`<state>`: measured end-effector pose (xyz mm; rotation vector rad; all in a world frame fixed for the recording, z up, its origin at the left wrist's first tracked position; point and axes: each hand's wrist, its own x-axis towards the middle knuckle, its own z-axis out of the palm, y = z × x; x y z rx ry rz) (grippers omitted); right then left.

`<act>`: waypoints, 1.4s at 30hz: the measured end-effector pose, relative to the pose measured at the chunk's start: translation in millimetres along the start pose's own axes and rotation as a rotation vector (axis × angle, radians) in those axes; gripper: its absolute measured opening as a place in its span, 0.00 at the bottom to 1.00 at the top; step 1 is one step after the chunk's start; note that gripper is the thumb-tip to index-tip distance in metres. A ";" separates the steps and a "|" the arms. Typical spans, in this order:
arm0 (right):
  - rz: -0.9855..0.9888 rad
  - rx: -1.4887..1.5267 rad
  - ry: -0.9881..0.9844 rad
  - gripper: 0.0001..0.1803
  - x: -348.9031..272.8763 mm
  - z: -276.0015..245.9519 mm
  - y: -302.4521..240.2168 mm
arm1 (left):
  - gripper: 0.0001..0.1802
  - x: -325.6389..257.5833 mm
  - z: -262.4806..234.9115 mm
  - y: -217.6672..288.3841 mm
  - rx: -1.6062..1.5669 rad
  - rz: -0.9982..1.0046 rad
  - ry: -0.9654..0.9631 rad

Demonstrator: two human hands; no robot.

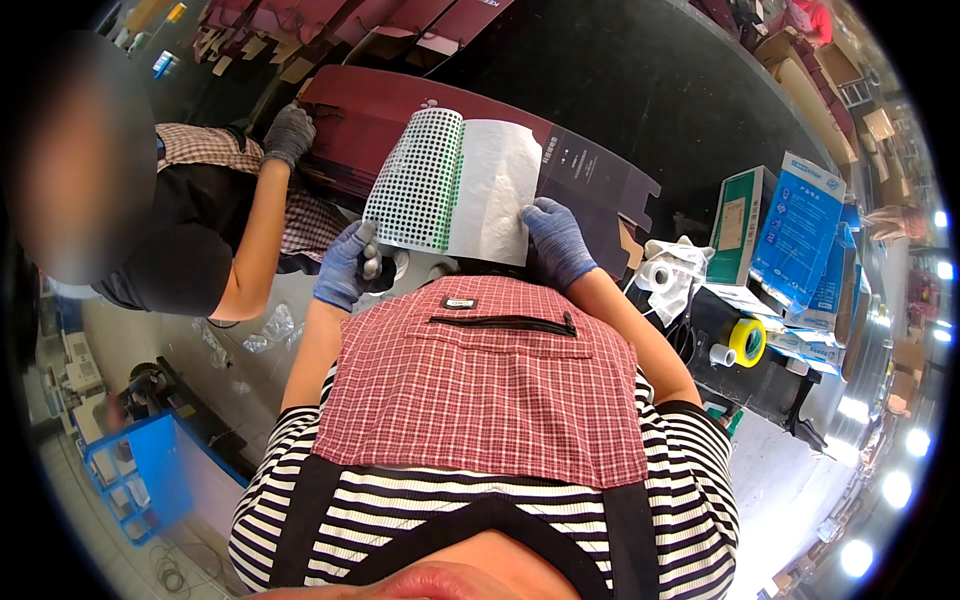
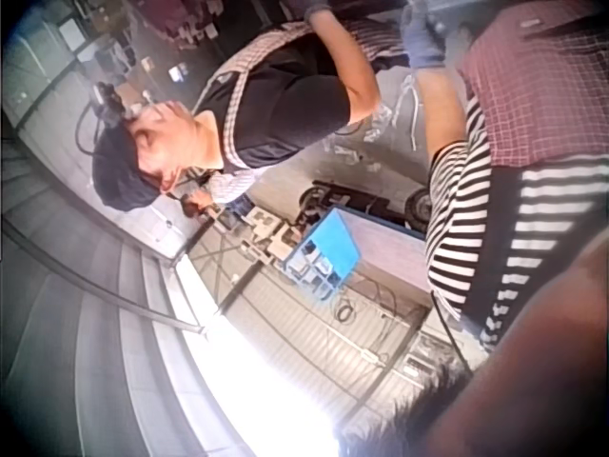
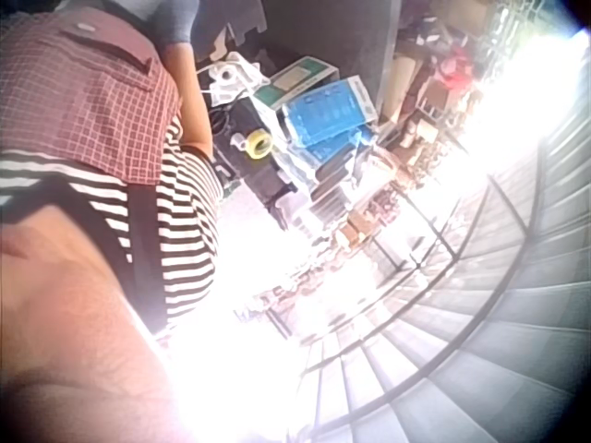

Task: The person assembles cardboard boxes by hand. The person removes a flat box from a stack, folds the sides and bottom to form the box shape, and places the assembled boxes into another stack.

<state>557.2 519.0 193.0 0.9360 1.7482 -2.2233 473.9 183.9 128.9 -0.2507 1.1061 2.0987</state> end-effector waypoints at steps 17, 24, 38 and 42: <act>0.055 -0.089 0.004 0.12 -10.3 11.7 -9.2 | 0.29 -19.6 14.7 -21.7 -0.042 0.152 0.145; -0.013 0.047 -0.036 0.12 12.9 4.8 19.6 | 0.39 -4.1 47.1 -51.5 0.162 -0.268 -0.049; 0.080 0.057 -0.076 0.13 2.4 -10.5 7.2 | 0.16 21.0 104.5 -19.5 -0.337 -0.266 0.074; -0.105 -0.369 0.007 0.12 7.9 -39.9 -0.1 | 0.12 20.4 115.9 -14.7 -0.246 -0.106 0.239</act>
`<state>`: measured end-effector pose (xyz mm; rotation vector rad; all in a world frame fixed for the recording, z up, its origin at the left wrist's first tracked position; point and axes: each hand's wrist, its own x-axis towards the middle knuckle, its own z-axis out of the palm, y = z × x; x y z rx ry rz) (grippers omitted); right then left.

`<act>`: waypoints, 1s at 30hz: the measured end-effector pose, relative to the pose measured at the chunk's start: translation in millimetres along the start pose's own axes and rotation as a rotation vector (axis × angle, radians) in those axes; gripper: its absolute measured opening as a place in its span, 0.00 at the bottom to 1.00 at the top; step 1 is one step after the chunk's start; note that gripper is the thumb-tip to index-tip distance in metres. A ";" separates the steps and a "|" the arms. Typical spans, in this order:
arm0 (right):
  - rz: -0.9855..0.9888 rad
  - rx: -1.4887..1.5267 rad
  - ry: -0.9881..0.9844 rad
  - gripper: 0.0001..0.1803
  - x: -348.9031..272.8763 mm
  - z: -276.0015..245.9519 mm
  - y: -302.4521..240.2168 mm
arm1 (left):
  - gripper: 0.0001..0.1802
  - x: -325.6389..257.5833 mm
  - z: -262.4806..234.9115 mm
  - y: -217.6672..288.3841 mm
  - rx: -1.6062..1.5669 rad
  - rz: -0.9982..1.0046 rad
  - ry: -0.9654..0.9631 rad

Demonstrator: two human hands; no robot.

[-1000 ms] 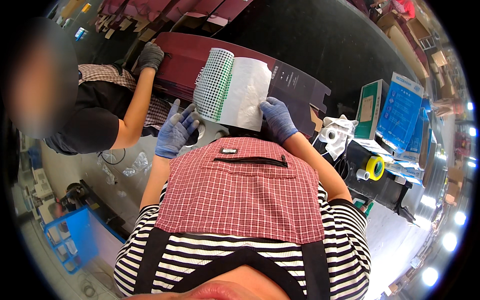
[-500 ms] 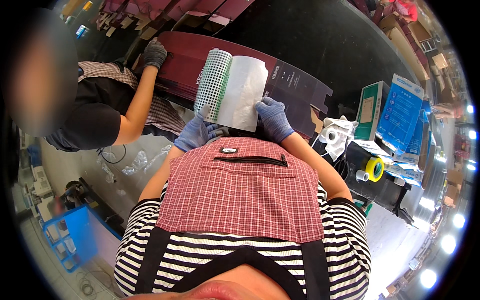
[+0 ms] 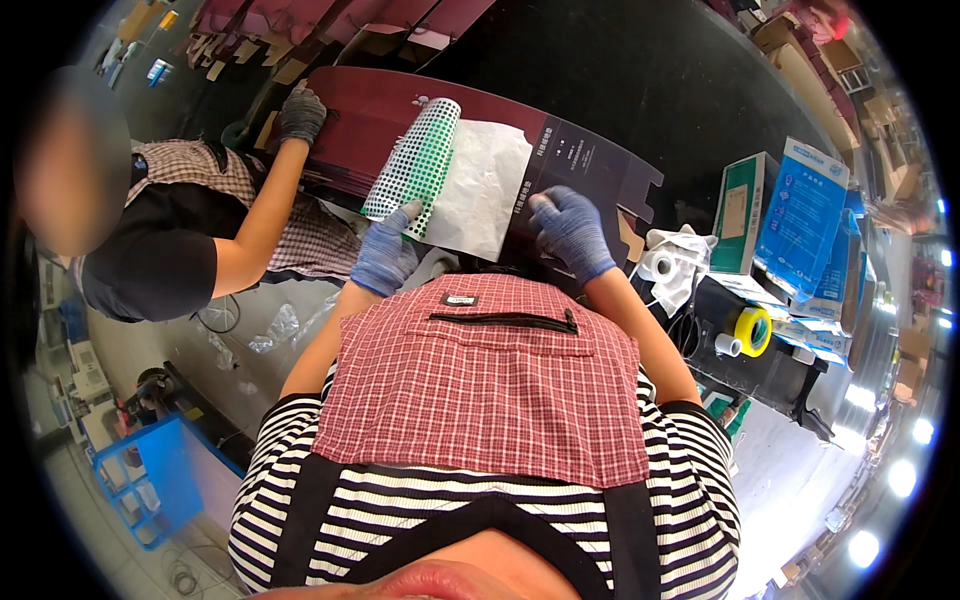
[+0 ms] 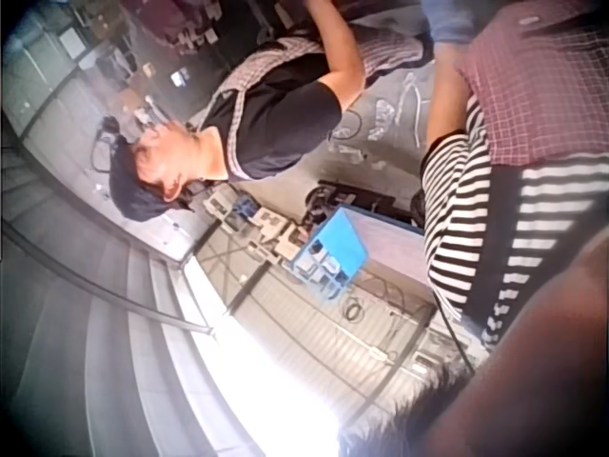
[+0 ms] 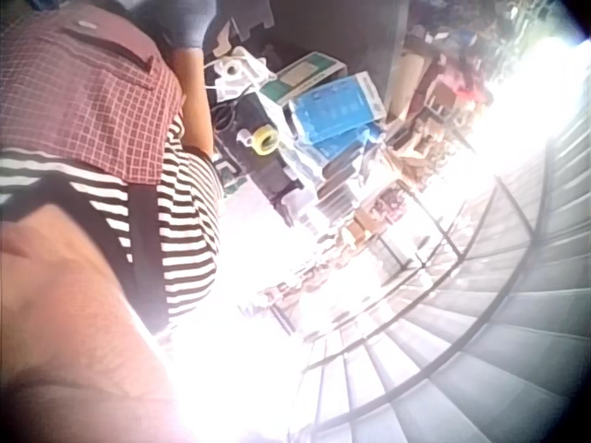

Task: The person assembles cardboard boxes by hand. The person removes a flat box from a stack, folds the sides and bottom to form the box shape, and places the assembled boxes into another stack.

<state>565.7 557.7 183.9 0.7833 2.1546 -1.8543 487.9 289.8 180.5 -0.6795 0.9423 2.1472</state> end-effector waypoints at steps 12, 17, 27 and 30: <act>-0.819 -0.399 0.040 0.07 -19.9 37.6 -58.3 | 0.20 -1.8 19.2 -7.5 -0.027 -0.059 -0.419; -0.867 -0.485 0.065 0.07 -18.2 37.3 -55.5 | 0.19 -11.4 22.9 -11.9 0.034 -0.033 -0.443; -0.912 -0.583 0.092 0.08 -21.9 35.3 -55.4 | 0.17 6.7 2.0 -20.7 0.672 0.422 -0.417; -0.918 -0.645 0.084 0.09 -25.2 37.2 -54.9 | 0.17 -9.5 12.2 -16.2 0.693 0.438 -0.371</act>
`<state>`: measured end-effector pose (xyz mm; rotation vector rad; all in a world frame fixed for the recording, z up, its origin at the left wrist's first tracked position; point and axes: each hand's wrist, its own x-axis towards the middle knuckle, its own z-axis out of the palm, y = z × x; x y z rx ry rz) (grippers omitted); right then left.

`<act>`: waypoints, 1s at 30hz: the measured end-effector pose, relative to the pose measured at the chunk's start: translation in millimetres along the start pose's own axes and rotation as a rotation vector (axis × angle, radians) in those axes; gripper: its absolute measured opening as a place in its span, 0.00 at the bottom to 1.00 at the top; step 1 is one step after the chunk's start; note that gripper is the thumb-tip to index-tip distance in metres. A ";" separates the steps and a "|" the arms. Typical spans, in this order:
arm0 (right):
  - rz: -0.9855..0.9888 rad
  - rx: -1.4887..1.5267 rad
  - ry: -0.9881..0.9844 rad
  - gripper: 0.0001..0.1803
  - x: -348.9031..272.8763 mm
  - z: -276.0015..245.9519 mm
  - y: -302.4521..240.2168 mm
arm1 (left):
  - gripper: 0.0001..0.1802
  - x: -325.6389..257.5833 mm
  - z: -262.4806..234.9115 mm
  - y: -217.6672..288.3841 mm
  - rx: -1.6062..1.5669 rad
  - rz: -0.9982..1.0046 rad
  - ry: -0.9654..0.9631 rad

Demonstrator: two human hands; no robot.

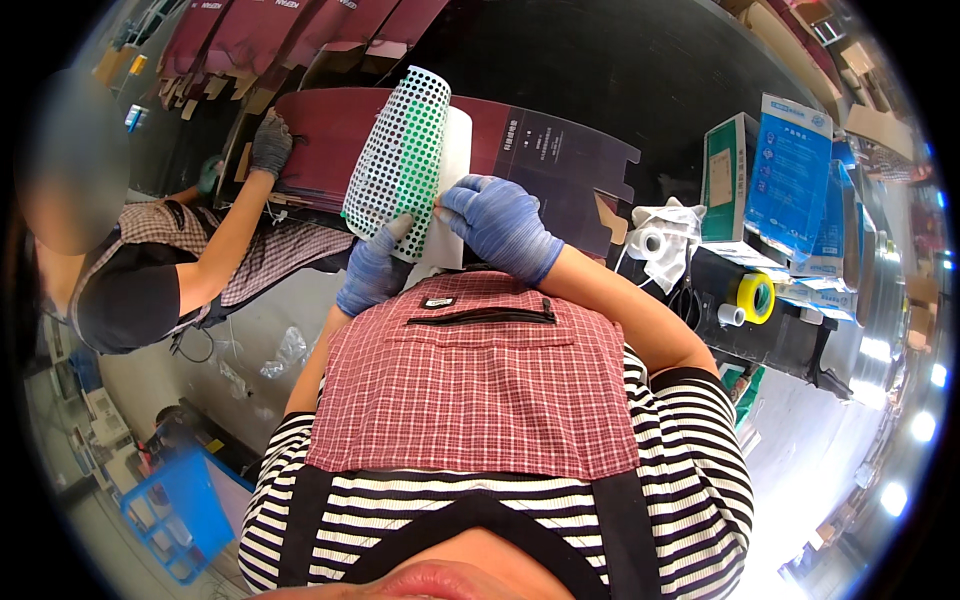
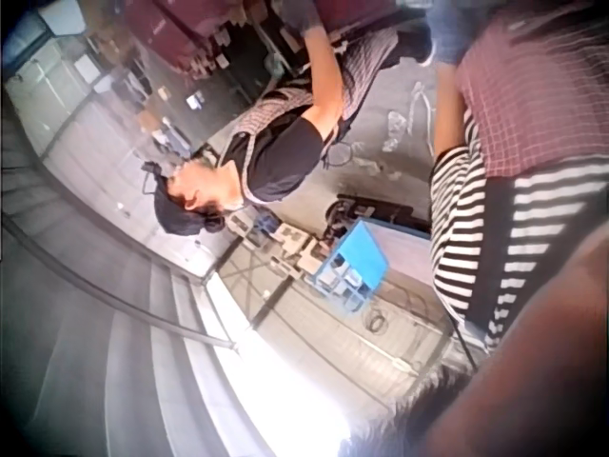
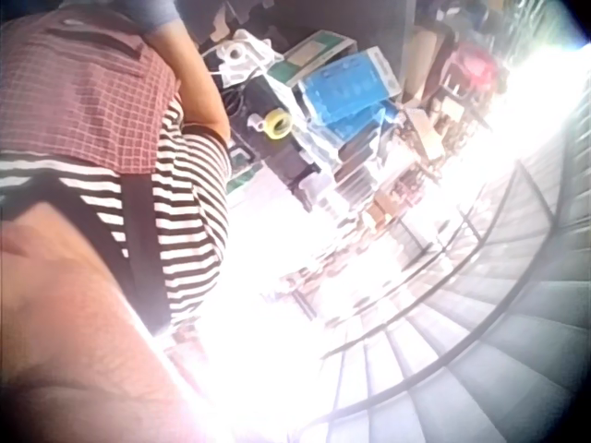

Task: The person assembles cardboard boxes by hand. The person removes a flat box from a stack, folds the sides and bottom to form the box shape, and places the assembled boxes into another stack.

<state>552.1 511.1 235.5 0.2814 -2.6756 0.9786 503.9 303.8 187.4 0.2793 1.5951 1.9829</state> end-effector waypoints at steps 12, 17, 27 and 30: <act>0.013 0.066 -0.056 0.09 -3.8 -0.8 6.5 | 0.18 0.6 3.5 1.5 -0.463 -0.264 -0.030; 0.008 0.109 -0.045 0.09 -5.8 0.9 10.7 | 0.18 0.5 8.1 2.6 -0.673 -0.321 -0.002; -0.023 0.100 -0.042 0.07 1.6 -7.0 2.2 | 0.21 -2.1 5.1 8.4 -0.585 -0.263 -0.067; -0.026 0.130 -0.004 0.07 0.6 -4.4 3.6 | 0.21 -2.6 7.2 10.3 -0.584 -0.278 -0.055</act>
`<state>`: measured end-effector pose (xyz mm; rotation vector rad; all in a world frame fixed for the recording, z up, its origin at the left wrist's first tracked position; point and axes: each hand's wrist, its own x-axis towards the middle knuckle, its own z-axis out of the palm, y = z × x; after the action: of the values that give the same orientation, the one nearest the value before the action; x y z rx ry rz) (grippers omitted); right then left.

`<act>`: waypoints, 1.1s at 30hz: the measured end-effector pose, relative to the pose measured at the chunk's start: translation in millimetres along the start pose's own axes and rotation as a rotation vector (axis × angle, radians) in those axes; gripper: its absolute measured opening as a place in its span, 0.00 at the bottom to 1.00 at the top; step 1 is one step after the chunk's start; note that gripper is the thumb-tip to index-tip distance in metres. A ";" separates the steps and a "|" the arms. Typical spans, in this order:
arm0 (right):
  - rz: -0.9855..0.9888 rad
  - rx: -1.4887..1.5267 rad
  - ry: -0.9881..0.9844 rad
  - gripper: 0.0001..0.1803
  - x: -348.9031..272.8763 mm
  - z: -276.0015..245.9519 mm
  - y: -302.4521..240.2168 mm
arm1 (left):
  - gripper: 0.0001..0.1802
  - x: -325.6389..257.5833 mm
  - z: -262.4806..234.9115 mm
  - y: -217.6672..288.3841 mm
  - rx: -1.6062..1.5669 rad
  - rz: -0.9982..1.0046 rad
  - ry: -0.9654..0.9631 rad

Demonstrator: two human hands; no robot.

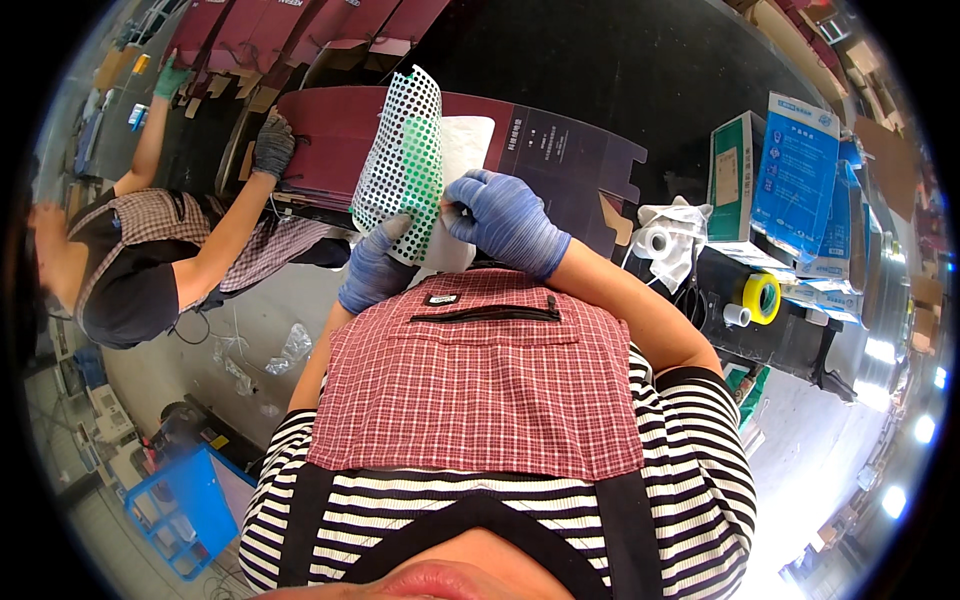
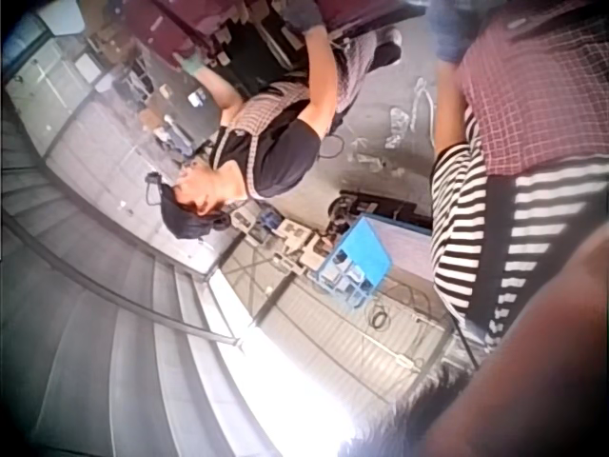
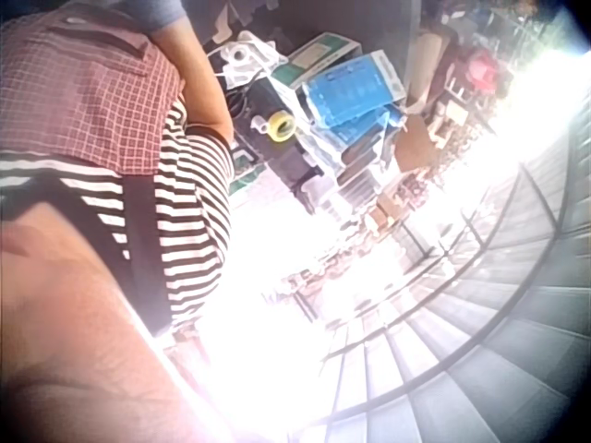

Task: The person assembles cardboard boxes by hand. The person removes a flat box from a stack, folds the sides and bottom to form the box shape, and places the assembled boxes into another stack.

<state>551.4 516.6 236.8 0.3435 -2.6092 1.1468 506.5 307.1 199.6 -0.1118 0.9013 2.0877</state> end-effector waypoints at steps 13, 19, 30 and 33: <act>0.724 0.756 0.298 0.08 -18.8 -24.5 75.9 | 0.19 -3.2 -16.2 -3.1 -0.258 0.054 0.104; 0.477 -0.060 0.289 0.08 -22.1 -33.9 140.6 | 0.18 2.0 -38.0 -10.8 -0.247 0.073 0.178; 0.232 -0.452 0.173 0.07 -12.6 -22.3 150.8 | 0.17 -4.5 -19.5 -2.2 -0.171 0.103 0.206; 0.248 -0.461 0.147 0.07 -12.7 -20.5 149.9 | 0.20 -2.3 -26.6 -2.7 -0.268 0.082 0.143</act>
<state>518.3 631.9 143.8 -0.1580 -2.7290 0.5706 503.9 289.7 179.3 -0.3742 0.7142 2.2923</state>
